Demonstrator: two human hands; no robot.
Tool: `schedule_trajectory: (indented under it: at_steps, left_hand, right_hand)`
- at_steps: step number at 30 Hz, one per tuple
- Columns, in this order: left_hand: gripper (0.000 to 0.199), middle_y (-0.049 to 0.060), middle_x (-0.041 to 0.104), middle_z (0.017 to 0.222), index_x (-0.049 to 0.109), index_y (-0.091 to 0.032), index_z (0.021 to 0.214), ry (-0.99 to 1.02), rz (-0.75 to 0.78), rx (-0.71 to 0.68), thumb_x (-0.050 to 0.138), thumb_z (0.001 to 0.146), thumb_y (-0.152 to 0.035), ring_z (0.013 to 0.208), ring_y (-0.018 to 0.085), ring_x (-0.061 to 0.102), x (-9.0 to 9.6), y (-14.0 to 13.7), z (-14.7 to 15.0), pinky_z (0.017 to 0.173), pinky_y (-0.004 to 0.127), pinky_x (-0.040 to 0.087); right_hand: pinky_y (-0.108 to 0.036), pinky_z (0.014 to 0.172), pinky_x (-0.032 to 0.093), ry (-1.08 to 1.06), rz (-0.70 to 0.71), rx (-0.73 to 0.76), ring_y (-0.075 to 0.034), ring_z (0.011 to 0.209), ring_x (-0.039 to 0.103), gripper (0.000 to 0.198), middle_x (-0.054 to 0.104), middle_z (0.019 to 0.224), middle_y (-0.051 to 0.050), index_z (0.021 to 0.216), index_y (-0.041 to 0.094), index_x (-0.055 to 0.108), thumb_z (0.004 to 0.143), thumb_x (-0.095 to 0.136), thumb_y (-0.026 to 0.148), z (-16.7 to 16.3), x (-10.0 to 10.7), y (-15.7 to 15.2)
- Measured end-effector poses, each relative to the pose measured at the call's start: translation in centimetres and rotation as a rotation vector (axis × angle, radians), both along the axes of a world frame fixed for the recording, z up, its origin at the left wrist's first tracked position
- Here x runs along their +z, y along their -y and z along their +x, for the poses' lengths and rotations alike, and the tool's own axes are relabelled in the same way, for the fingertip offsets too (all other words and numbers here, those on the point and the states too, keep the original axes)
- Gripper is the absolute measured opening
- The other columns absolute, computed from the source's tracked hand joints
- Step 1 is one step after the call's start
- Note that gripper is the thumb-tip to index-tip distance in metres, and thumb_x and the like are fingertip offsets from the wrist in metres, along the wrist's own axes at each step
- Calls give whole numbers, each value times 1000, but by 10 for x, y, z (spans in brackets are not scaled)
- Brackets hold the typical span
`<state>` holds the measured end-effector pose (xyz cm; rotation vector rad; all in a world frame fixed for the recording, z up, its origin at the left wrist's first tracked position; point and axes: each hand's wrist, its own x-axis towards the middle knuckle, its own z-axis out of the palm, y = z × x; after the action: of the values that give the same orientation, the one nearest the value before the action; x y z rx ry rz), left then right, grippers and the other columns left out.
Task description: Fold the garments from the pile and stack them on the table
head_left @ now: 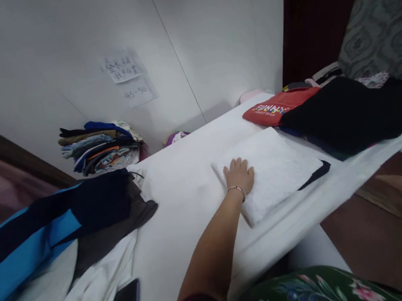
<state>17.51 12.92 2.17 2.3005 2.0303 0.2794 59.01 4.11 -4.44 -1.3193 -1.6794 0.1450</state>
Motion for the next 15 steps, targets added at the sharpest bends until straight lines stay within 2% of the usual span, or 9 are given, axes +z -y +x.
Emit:
schedule_trajectory:
  at_steps: [2,3,6,8,10,12,15]
  left_hand:
    - [49,4,38,152,45,-27,137,0,-1,-1,26,95,-43,141,24,26,1,0,0,113,54,22]
    - [49,4,38,151,45,-26,137,-3,1,-1,26,95,-43,141,24,26,2,1,0,113,55,23]
    - [49,4,38,151,45,-25,137,-15,-6,1,26,95,-42,141,25,27,3,2,1,113,55,23]
    - [49,4,39,151,46,-26,137,-25,-8,4,26,95,-42,141,25,27,4,3,2,113,55,23]
    - [48,4,40,150,46,-27,136,-28,4,3,26,95,-41,140,25,28,4,4,2,113,55,23]
    - [48,4,42,149,46,-28,136,-26,23,-2,26,95,-41,140,25,29,4,4,2,113,54,23]
    - [47,3,44,147,46,-29,136,-31,26,-7,26,95,-41,139,24,30,2,4,1,113,54,23]
  right_hand:
    - [-66,80,48,181,-16,-84,-40,88,66,23,72,86,-8,92,52,68,75,52,55,-33,20,-11]
    - [-64,78,50,197,7,-58,-39,89,66,24,72,91,-6,94,51,67,78,51,53,-53,33,-19]
    - [-54,82,54,163,66,147,-32,92,68,27,73,94,-4,101,41,69,85,49,48,-122,68,-52]
    - [-50,94,50,167,35,297,-28,110,62,36,68,115,-6,114,32,65,89,46,48,-169,84,-81]
    - [-48,106,40,223,21,428,-25,128,49,44,57,134,-8,125,26,60,92,40,48,-212,91,-113]
    - [-47,110,33,339,-13,496,-26,138,34,54,42,147,-13,133,19,53,93,38,52,-248,91,-146]
    - [-53,113,21,561,-161,453,-29,144,19,59,30,154,-14,139,18,47,93,39,54,-274,82,-189]
